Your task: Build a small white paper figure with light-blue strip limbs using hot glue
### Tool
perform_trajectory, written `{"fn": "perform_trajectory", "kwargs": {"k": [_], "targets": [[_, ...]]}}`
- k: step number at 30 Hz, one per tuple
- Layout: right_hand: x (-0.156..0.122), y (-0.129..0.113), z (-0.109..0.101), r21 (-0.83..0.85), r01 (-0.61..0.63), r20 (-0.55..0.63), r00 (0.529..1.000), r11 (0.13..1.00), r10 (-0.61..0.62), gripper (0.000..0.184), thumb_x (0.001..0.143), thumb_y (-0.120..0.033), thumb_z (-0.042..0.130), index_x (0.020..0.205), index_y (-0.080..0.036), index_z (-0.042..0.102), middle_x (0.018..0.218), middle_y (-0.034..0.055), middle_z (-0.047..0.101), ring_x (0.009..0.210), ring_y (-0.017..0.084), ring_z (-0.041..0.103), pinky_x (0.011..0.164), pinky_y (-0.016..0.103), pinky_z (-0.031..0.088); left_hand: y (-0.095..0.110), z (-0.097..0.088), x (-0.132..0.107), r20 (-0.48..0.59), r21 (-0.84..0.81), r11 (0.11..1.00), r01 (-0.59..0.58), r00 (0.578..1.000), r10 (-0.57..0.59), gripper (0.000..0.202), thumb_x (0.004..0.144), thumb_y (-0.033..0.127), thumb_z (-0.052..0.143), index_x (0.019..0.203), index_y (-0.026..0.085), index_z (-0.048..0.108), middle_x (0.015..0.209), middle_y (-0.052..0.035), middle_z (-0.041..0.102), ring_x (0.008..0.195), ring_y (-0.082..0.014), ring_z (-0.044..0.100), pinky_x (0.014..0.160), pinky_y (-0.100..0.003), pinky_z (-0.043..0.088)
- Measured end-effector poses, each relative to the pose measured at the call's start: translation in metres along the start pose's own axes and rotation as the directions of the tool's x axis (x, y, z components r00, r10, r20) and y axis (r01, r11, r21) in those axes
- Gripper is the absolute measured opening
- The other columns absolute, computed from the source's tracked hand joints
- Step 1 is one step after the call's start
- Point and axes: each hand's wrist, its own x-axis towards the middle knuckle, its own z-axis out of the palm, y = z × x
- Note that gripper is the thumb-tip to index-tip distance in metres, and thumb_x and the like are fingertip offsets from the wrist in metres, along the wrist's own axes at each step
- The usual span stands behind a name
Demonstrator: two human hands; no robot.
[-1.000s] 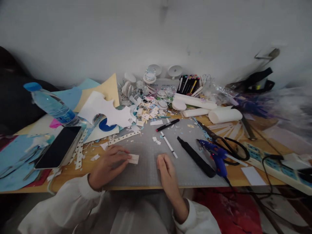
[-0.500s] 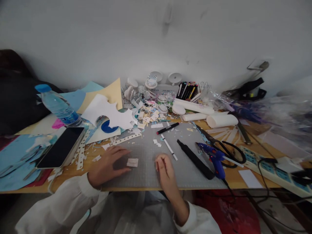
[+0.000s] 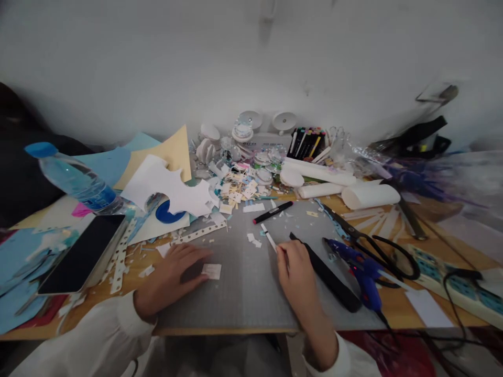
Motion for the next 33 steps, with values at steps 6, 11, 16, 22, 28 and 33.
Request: {"fn": "perform_trajectory", "kwargs": {"k": [6,11,16,22,28,33], "targets": [[-0.005,-0.003,-0.006,0.022,0.006,0.003,1.0,1.0,-0.006,0.009,0.096,-0.021,0.046,0.092,-0.022,0.054,0.085,0.0015,0.056,0.079,0.015,0.056,0.07,0.025,0.045,-0.009,-0.012,0.034,-0.08,0.026,0.998,-0.053,0.995,0.054,0.025,0.092,0.028,0.056,0.117,0.023,0.058,0.112,-0.0072,0.065,0.104,-0.0252,0.057,0.091,-0.043,0.044],[-0.016,-0.001,-0.006,0.078,0.1,0.087,0.991,0.992,-0.106,0.01,0.095,-0.021,0.047,0.097,-0.025,0.057,0.093,0.0009,0.062,0.088,0.011,0.062,0.079,0.018,0.048,-0.016,-0.02,0.067,0.015,0.195,0.976,-0.092,0.996,0.091,0.024,0.092,0.021,0.056,0.115,0.017,0.06,0.113,-0.01,0.063,0.106,-0.0265,0.056,0.091,-0.042,0.045],[-0.025,-0.005,-0.007,0.164,0.081,0.19,0.975,0.983,-0.112,0.011,0.096,-0.022,0.044,0.092,-0.026,0.054,0.086,-0.0009,0.061,0.078,0.01,0.063,0.07,0.015,0.051,-0.014,-0.023,0.101,0.018,0.392,0.908,-0.144,0.989,0.149,0.019,0.093,0.021,0.054,0.109,0.018,0.063,0.108,-0.0079,0.066,0.103,-0.0248,0.056,0.087,-0.04,0.042],[-0.019,-0.011,-0.018,0.155,0.036,0.392,0.915,0.987,-0.095,0.016,0.096,-0.017,0.041,0.083,-0.024,0.047,0.071,-0.003,0.054,0.062,0.01,0.057,0.059,0.017,0.049,-0.023,-0.01,0.143,0.01,0.51,0.855,-0.096,0.994,0.106,0.026,0.087,0.029,0.065,0.109,0.016,0.064,0.121,-0.0135,0.062,0.115,-0.0336,0.049,0.087,-0.045,0.036],[-0.019,-0.017,-0.016,0.125,0.1,0.25,0.96,0.987,-0.129,0.029,0.1,-0.024,0.032,0.074,-0.023,0.042,0.063,-0.0034,0.05,0.053,0.01,0.051,0.049,0.019,0.043,-0.037,-0.012,0.15,-0.006,0.515,0.85,-0.113,0.991,0.135,0.027,0.082,0.035,0.071,0.103,0.019,0.065,0.123,-0.0104,0.062,0.118,-0.033,0.047,0.09,-0.045,0.033],[-0.021,-0.014,-0.01,0.125,0.052,0.154,0.985,0.991,-0.071,0.029,0.101,-0.028,0.035,0.074,-0.023,0.044,0.064,-0.003,0.052,0.055,0.01,0.054,0.052,0.019,0.043,-0.018,-0.039,0.14,-0.068,0.447,0.885,-0.127,0.982,0.175,0.037,0.086,0.051,0.061,0.105,0.019,0.061,0.119,-0.0094,0.063,0.115,-0.0294,0.048,0.091,-0.042,0.032]]}}
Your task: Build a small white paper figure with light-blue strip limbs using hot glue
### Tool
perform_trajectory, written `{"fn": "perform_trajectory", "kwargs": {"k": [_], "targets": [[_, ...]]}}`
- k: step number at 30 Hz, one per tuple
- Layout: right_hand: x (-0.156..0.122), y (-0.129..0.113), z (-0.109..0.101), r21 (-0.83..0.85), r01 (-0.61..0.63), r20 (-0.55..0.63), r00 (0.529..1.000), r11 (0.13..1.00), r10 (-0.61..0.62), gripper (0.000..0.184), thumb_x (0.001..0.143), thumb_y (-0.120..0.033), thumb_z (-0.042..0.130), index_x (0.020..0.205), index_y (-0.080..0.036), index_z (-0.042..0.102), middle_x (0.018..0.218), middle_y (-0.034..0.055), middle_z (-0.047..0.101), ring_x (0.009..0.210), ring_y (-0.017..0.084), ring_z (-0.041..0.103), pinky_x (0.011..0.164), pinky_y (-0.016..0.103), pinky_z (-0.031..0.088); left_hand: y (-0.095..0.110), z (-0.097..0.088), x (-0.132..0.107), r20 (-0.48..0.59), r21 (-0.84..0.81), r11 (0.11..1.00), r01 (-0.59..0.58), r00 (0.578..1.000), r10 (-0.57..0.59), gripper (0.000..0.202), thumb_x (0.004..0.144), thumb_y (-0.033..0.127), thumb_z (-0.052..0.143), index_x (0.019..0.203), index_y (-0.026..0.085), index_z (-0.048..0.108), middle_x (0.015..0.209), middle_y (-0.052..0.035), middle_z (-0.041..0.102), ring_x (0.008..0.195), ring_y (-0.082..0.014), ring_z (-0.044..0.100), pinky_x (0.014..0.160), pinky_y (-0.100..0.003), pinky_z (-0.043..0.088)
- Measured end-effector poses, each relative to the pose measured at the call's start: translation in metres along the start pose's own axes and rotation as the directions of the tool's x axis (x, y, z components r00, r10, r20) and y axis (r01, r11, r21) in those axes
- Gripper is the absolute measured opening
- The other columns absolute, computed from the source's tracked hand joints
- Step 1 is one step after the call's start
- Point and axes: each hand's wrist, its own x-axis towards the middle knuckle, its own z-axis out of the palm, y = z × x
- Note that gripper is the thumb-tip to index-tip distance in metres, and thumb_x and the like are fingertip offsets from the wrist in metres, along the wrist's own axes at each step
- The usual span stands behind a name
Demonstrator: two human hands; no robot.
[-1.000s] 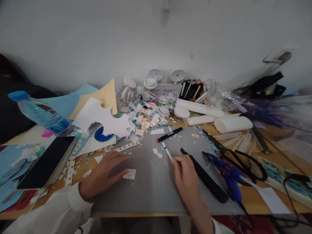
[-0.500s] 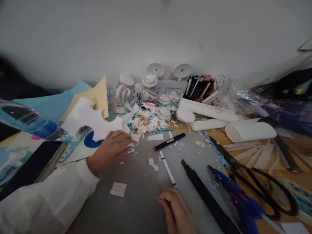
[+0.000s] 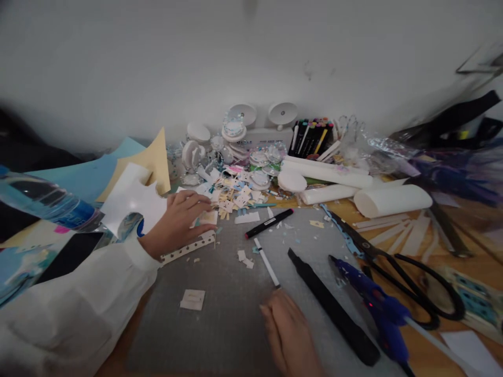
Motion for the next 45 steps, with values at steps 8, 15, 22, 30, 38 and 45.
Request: {"fn": "perform_trajectory", "kwargs": {"k": [8,15,22,30,38,45], "targets": [[-0.001,0.009,0.007,-0.013,-0.022,-0.018,1.0,1.0,0.022,0.023,0.097,-0.025,0.045,0.074,-0.022,0.046,0.066,-0.0016,0.052,0.06,0.012,0.053,0.056,0.023,0.044,0.054,0.017,-0.018,0.161,-0.237,0.956,-0.173,0.963,0.214,0.063,0.081,0.069,0.054,0.115,0.016,0.056,0.113,-0.0093,0.065,0.107,-0.0258,0.057,0.092,-0.038,0.039],[0.004,-0.002,0.004,-0.164,0.225,0.288,0.942,0.96,-0.172,0.043,0.094,-0.019,0.047,0.137,-0.023,0.043,0.133,0.0086,0.058,0.124,0.024,0.05,0.1,0.045,0.044,0.009,0.018,-0.044,0.181,-0.1,0.992,-0.077,0.979,0.095,0.037,0.093,0.041,0.051,0.119,0.016,0.057,0.123,-0.0153,0.062,0.118,-0.0302,0.054,0.096,-0.046,0.042],[0.011,-0.006,0.006,-0.267,0.379,0.414,0.875,0.886,-0.249,0.048,0.093,-0.016,0.047,0.141,-0.019,0.042,0.141,0.007,0.053,0.132,0.026,0.043,0.103,0.049,0.039,-0.033,0.019,-0.055,0.158,-0.015,1.0,0.013,0.987,-0.01,0.039,0.092,0.041,0.052,0.12,0.013,0.058,0.127,-0.0179,0.059,0.122,-0.0313,0.052,0.099,-0.047,0.041],[0.058,-0.026,-0.009,-0.277,0.445,0.319,0.879,0.852,-0.355,0.024,0.097,-0.019,0.038,0.087,-0.018,0.061,0.086,0.0056,0.068,0.083,0.021,0.058,0.081,0.038,0.04,-0.024,0.015,-0.052,0.129,-0.067,0.997,-0.029,0.991,0.038,0.031,0.097,0.026,0.044,0.121,0.013,0.056,0.118,-0.0142,0.064,0.117,-0.0282,0.055,0.101,-0.047,0.039],[0.137,-0.019,0.031,-0.114,0.212,0.187,0.964,0.97,-0.189,0.034,0.099,-0.033,0.042,0.067,-0.022,0.042,0.065,0.0,0.048,0.064,0.016,0.044,0.063,0.03,0.031,-0.029,-0.029,-0.033,-0.027,-0.209,0.978,0.007,1.0,-0.013,0.034,0.099,0.031,0.04,0.126,0.013,0.051,0.124,-0.0137,0.061,0.118,-0.0239,0.055,0.099,-0.038,0.044],[0.152,-0.012,0.065,0.15,0.146,0.246,0.952,0.978,-0.18,0.009,0.093,-0.017,0.044,0.096,-0.02,0.052,0.094,0.0063,0.057,0.087,0.018,0.054,0.078,0.032,0.044,-0.025,-0.045,-0.034,-0.048,-0.41,0.912,0.021,0.998,-0.044,0.032,0.097,0.032,0.045,0.124,0.016,0.054,0.123,-0.0113,0.063,0.116,-0.0242,0.058,0.099,-0.038,0.047]]}}
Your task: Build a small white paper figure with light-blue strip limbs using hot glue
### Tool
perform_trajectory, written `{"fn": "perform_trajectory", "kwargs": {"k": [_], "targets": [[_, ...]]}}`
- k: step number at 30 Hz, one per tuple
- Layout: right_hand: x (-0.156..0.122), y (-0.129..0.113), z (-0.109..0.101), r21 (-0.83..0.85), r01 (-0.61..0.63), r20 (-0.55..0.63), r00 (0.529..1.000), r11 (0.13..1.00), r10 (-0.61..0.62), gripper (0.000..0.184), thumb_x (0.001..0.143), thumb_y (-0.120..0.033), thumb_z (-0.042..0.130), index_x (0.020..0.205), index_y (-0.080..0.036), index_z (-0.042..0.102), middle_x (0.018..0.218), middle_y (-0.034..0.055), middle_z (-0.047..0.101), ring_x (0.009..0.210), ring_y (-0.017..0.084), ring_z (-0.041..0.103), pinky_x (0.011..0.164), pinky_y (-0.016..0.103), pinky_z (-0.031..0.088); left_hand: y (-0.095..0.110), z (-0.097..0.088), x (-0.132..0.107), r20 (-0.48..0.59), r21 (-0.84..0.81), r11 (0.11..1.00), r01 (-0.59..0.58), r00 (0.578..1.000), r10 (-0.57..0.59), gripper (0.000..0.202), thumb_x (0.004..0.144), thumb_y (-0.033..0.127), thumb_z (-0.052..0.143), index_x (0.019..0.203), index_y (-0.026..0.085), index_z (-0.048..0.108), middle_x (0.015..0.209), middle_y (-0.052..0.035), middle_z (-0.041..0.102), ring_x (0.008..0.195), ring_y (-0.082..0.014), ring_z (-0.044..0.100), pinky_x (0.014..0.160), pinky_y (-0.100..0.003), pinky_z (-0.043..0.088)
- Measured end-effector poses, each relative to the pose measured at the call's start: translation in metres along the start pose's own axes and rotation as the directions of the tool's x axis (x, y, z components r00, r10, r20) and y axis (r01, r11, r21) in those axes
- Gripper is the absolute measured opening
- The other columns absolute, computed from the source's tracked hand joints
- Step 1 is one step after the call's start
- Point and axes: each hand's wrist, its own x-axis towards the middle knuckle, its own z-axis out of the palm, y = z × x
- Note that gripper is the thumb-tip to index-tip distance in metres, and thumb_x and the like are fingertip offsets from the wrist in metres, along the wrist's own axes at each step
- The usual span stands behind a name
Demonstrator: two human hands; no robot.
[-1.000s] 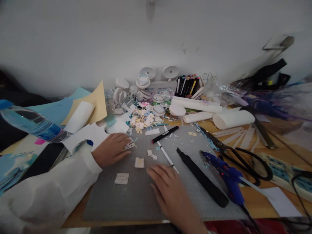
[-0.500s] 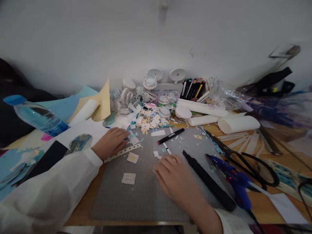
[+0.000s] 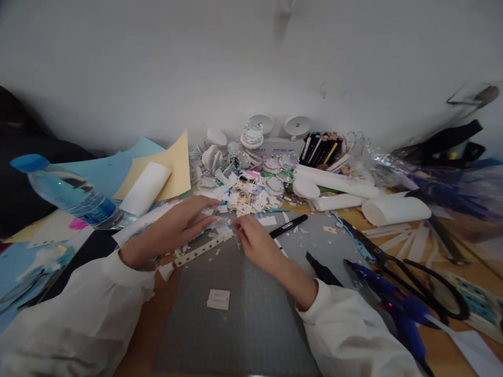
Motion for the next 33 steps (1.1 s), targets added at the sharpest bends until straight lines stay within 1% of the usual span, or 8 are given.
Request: {"fn": "perform_trajectory", "kwargs": {"k": [4,8,11,15,18,22,26,33], "targets": [[0.006,-0.003,0.011,0.176,-0.05,0.019,0.999,0.983,0.047,0.036,0.084,-0.024,0.061,0.117,-0.02,0.047,0.114,0.0102,0.054,0.098,0.02,0.055,0.085,0.038,0.047,0.001,-0.002,-0.003,0.036,-0.056,0.998,0.004,0.999,-0.002,0.033,0.097,0.031,0.045,0.126,0.018,0.052,0.125,-0.0103,0.062,0.116,-0.0228,0.058,0.099,-0.035,0.046],[0.007,-0.014,0.013,0.413,-0.086,0.192,0.981,0.907,0.005,0.033,0.087,-0.034,0.059,0.116,-0.022,0.048,0.11,0.0075,0.061,0.094,0.017,0.062,0.077,0.033,0.053,0.001,-0.003,-0.004,0.037,-0.089,0.996,0.004,0.999,-0.001,0.033,0.098,0.034,0.044,0.126,0.019,0.052,0.125,-0.01,0.062,0.115,-0.0229,0.058,0.098,-0.036,0.047],[0.001,-0.025,0.011,0.556,-0.104,0.286,0.956,0.825,-0.073,0.041,0.091,-0.05,0.051,0.121,-0.022,0.045,0.117,0.0093,0.062,0.104,0.018,0.063,0.08,0.033,0.054,0.002,-0.002,-0.005,0.044,-0.092,0.996,-0.002,0.999,0.006,0.032,0.098,0.033,0.044,0.125,0.019,0.052,0.123,-0.0098,0.062,0.114,-0.0226,0.058,0.098,-0.036,0.046],[-0.009,-0.037,0.011,0.589,-0.164,0.333,0.941,0.791,-0.053,0.046,0.089,-0.058,0.051,0.116,-0.021,0.049,0.107,0.0078,0.065,0.094,0.017,0.064,0.076,0.032,0.054,0.003,0.001,-0.005,0.048,-0.074,0.997,-0.018,0.999,0.022,0.03,0.097,0.031,0.045,0.123,0.018,0.053,0.12,-0.0096,0.063,0.114,-0.0227,0.058,0.097,-0.036,0.046],[-0.02,-0.044,0.007,0.513,-0.223,0.358,0.933,0.829,0.029,0.027,0.09,-0.046,0.055,0.1,-0.021,0.058,0.084,0.0011,0.063,0.074,0.013,0.06,0.067,0.027,0.051,0.002,0.001,-0.005,0.044,-0.062,0.998,-0.022,0.999,0.024,0.031,0.097,0.03,0.046,0.123,0.017,0.053,0.12,-0.0099,0.063,0.115,-0.0226,0.057,0.098,-0.036,0.045],[-0.051,-0.049,-0.01,0.325,-0.212,0.405,0.912,0.921,0.067,0.006,0.09,-0.024,0.057,0.09,-0.022,0.063,0.084,0.0002,0.063,0.078,0.014,0.058,0.072,0.028,0.048,-0.001,0.001,-0.005,0.024,-0.058,0.998,-0.02,0.999,0.021,0.031,0.097,0.03,0.045,0.122,0.015,0.054,0.121,-0.0102,0.063,0.115,-0.0223,0.057,0.099,-0.035,0.045],[-0.093,-0.045,-0.03,-0.099,-0.023,0.385,0.921,0.995,0.059,0.018,0.09,-0.014,0.048,0.098,-0.025,0.059,0.095,0.0025,0.064,0.098,0.02,0.059,0.093,0.04,0.045,-0.004,0.002,-0.004,0.041,-0.041,0.999,-0.02,0.999,0.022,0.031,0.097,0.029,0.045,0.121,0.013,0.055,0.121,-0.0114,0.064,0.114,-0.0234,0.057,0.098,-0.037,0.045],[-0.126,-0.038,-0.033,-0.408,0.102,0.295,0.955,0.907,0.026,0.029,0.085,-0.01,0.044,0.108,-0.023,0.057,0.101,0.0068,0.066,0.096,0.025,0.06,0.089,0.048,0.045,-0.013,0.014,-0.003,0.119,0.026,0.999,-0.023,0.993,0.02,0.032,0.098,0.031,0.042,0.123,0.016,0.053,0.12,-0.0113,0.063,0.113,-0.0236,0.058,0.094,-0.035,0.045]]}}
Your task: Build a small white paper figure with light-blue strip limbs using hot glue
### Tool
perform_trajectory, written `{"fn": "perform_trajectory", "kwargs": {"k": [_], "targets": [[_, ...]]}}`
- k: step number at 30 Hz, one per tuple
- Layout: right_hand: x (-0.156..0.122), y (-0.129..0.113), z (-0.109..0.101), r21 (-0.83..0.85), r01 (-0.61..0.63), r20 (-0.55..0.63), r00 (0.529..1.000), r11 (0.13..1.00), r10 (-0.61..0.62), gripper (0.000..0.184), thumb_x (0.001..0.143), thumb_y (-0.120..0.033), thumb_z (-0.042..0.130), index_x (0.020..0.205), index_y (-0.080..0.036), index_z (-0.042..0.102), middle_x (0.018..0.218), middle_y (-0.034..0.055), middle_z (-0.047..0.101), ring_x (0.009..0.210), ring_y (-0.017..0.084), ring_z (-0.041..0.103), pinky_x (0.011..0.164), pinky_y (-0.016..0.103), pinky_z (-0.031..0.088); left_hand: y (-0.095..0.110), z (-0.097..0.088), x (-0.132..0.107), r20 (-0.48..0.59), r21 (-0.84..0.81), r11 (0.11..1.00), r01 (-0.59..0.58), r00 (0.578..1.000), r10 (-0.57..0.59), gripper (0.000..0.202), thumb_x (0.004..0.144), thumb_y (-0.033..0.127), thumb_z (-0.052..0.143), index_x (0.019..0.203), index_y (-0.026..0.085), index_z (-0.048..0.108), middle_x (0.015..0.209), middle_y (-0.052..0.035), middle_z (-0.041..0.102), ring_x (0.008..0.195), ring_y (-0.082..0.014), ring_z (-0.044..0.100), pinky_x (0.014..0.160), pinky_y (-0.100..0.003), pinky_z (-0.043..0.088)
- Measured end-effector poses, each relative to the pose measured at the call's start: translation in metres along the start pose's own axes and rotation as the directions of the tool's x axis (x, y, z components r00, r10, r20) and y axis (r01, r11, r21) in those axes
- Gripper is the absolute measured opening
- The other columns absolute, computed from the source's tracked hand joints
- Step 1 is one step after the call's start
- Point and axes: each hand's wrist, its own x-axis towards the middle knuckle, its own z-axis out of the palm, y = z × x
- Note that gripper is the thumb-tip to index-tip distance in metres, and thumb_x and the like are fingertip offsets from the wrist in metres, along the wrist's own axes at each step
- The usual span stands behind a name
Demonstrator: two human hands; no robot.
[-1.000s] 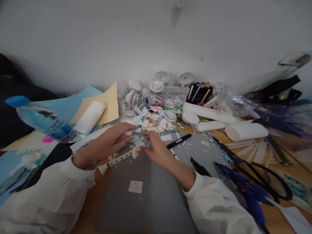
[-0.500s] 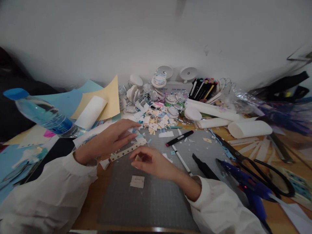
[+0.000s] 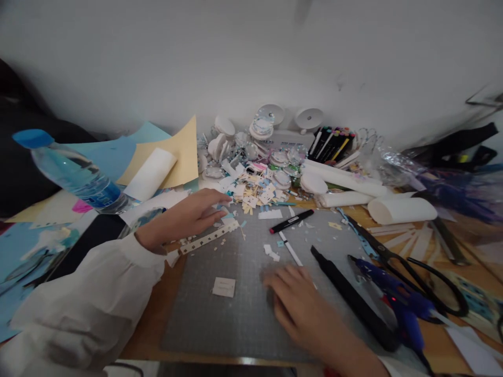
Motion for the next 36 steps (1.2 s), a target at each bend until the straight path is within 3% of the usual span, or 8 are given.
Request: {"fn": "perform_trajectory", "kwargs": {"k": [7,12,17,22,25,28,31,36], "targets": [[-0.014,-0.017,-0.002,-0.192,0.04,-0.132,0.989,0.981,-0.066,0.039,0.075,-0.006,0.042,0.107,-0.021,0.059,0.097,0.0033,0.069,0.089,0.022,0.061,0.084,0.038,0.041,-0.012,0.033,0.005,0.143,0.121,0.991,-0.049,0.989,0.032,0.028,0.093,0.03,0.052,0.115,0.014,0.057,0.107,-0.0123,0.065,0.103,-0.0274,0.06,0.088,-0.038,0.045],[-0.056,0.012,-0.013,-0.413,0.047,-0.177,0.976,0.91,-0.131,0.037,0.071,-0.008,0.047,0.104,-0.02,0.061,0.095,0.0053,0.069,0.087,0.024,0.061,0.082,0.039,0.038,-0.011,0.045,0.004,0.179,0.14,0.989,-0.044,0.984,0.018,0.021,0.089,0.026,0.055,0.107,0.015,0.06,0.103,-0.0115,0.066,0.099,-0.028,0.061,0.087,-0.04,0.045],[-0.077,0.024,-0.026,-0.418,0.013,-0.226,0.967,0.909,-0.118,0.033,0.077,-0.014,0.05,0.106,-0.021,0.061,0.1,0.0077,0.067,0.093,0.025,0.06,0.08,0.038,0.04,-0.009,0.042,0.006,0.132,0.079,0.995,-0.064,0.99,0.053,0.021,0.088,0.027,0.058,0.106,0.017,0.06,0.108,-0.0107,0.065,0.102,-0.0258,0.06,0.09,-0.038,0.045],[-0.019,-0.003,-0.027,-0.149,0.019,-0.144,0.989,0.989,-0.041,0.039,0.08,-0.008,0.048,0.116,-0.021,0.055,0.105,0.0062,0.065,0.099,0.021,0.058,0.087,0.035,0.044,0.011,0.015,0.006,0.015,-0.01,0.993,-0.119,0.993,0.12,0.018,0.095,0.019,0.041,0.094,0.017,0.059,0.095,-0.0066,0.065,0.094,-0.0188,0.059,0.084,-0.03,0.045],[0.026,-0.003,-0.027,0.019,0.062,-0.067,0.996,0.998,-0.06,0.031,0.087,-0.01,0.048,0.115,-0.022,0.055,0.11,0.0073,0.063,0.104,0.022,0.057,0.093,0.04,0.043,0.025,-0.006,0.002,-0.087,-0.021,0.995,-0.099,0.992,0.097,0.021,0.095,0.019,0.037,0.086,0.017,0.055,0.084,-0.006,0.061,0.082,-0.0189,0.056,0.076,-0.031,0.043],[0.062,0.016,-0.03,0.141,0.093,-0.136,0.988,0.986,-0.073,0.027,0.091,-0.016,0.05,0.116,-0.021,0.056,0.116,0.0099,0.06,0.111,0.022,0.054,0.095,0.04,0.044,0.033,-0.023,-0.003,-0.239,-0.024,0.998,-0.05,0.97,0.042,0.02,0.093,0.017,0.038,0.076,0.019,0.048,0.073,-0.0017,0.055,0.07,-0.0161,0.051,0.067,-0.029,0.039],[0.094,0.043,-0.028,0.171,0.104,-0.179,0.981,0.98,-0.073,0.018,0.093,-0.018,0.048,0.106,-0.02,0.061,0.104,0.0099,0.062,0.101,0.021,0.057,0.089,0.037,0.046,0.034,-0.033,-0.007,-0.397,0.009,0.999,0.036,0.917,-0.029,0.028,0.093,0.02,0.04,0.065,0.021,0.037,0.061,0.0026,0.042,0.059,-0.0143,0.043,0.06,-0.029,0.033],[0.137,0.072,0.002,0.143,0.109,-0.089,0.991,0.984,-0.097,0.011,0.087,-0.02,0.061,0.097,-0.02,0.068,0.094,0.0085,0.064,0.094,0.022,0.059,0.085,0.039,0.047,0.034,-0.044,-0.013,-0.503,-0.015,0.985,0.171,0.85,-0.155,0.039,0.094,0.027,0.044,0.057,0.021,0.036,0.054,0.0033,0.042,0.054,-0.0135,0.043,0.056,-0.029,0.033]]}}
